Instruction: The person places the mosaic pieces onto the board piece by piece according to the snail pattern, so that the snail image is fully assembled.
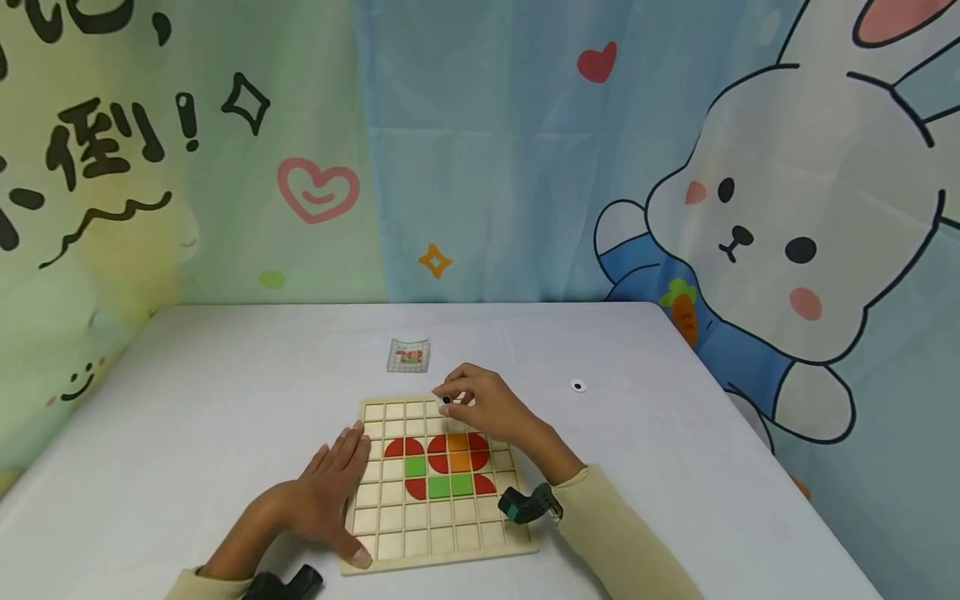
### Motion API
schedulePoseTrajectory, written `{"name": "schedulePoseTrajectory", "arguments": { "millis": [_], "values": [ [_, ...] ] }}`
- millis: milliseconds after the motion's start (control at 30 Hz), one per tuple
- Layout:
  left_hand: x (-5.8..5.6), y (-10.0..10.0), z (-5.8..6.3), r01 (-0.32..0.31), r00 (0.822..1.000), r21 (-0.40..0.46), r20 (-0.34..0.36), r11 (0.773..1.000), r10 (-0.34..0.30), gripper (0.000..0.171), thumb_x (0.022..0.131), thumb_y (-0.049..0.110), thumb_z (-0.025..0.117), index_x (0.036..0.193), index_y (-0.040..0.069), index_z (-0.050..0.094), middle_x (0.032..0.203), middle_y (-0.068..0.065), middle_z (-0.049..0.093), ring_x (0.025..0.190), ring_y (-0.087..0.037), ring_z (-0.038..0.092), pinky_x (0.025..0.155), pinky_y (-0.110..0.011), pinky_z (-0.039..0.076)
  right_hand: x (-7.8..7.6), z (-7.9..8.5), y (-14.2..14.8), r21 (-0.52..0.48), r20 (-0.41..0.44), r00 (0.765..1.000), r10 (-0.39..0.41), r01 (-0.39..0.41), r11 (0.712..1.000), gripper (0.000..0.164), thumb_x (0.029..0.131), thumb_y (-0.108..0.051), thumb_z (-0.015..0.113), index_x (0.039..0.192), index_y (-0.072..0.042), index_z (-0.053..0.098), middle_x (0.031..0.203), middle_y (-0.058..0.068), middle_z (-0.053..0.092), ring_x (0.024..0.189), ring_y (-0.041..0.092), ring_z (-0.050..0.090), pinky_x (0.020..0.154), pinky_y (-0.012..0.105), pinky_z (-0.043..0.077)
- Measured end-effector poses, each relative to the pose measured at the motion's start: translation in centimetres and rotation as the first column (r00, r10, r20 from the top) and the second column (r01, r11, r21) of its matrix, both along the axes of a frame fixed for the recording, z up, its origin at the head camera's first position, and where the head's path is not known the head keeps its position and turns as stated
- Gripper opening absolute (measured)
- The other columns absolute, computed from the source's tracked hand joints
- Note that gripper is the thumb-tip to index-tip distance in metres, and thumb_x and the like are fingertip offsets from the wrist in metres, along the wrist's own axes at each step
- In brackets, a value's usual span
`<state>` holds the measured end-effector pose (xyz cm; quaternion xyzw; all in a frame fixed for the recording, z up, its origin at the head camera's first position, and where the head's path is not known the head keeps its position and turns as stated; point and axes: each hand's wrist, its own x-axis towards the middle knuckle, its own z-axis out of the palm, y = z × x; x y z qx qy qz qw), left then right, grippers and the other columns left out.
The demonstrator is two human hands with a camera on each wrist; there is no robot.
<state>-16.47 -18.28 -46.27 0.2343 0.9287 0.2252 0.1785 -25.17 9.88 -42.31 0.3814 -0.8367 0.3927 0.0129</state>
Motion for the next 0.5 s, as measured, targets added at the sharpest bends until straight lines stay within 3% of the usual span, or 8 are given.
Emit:
{"name": "schedulePoseTrajectory", "arguments": {
  "millis": [233, 500],
  "values": [
    [-0.1, 0.1, -0.2, -0.002, 1.000, -0.025, -0.001, 1.000, 0.002, 0.155, 0.046, 0.078, 0.078, 0.153, -0.004, 0.004, 0.159, -0.021, -0.010, 0.145, -0.035, -0.010, 0.112, -0.055, -0.003, -0.1, 0.0, -1.8, 0.011, 0.034, 0.999, 0.040, -0.040, 0.999, 0.027, 0.091, -0.007, 0.069, 0.116, 0.002, 0.069, 0.110, 0.007, 0.060, 0.094, 0.022, 0.058, 0.080, 0.027, 0.050],
    [-0.2, 0.1, -0.3, -0.005, 1.000, -0.029, -0.017, 1.000, 0.004, 0.155, 0.046, 0.079, 0.078, 0.154, -0.004, 0.004, 0.159, -0.020, -0.010, 0.145, -0.035, -0.010, 0.112, -0.055, -0.002, -0.5, -0.7, -3.7, 0.034, 0.112, 0.993, 0.044, -0.048, 0.998, 0.026, 0.091, -0.006, 0.068, 0.116, 0.001, 0.070, 0.109, 0.005, 0.059, 0.096, 0.019, 0.059, 0.081, 0.024, 0.050]
  ]
}}
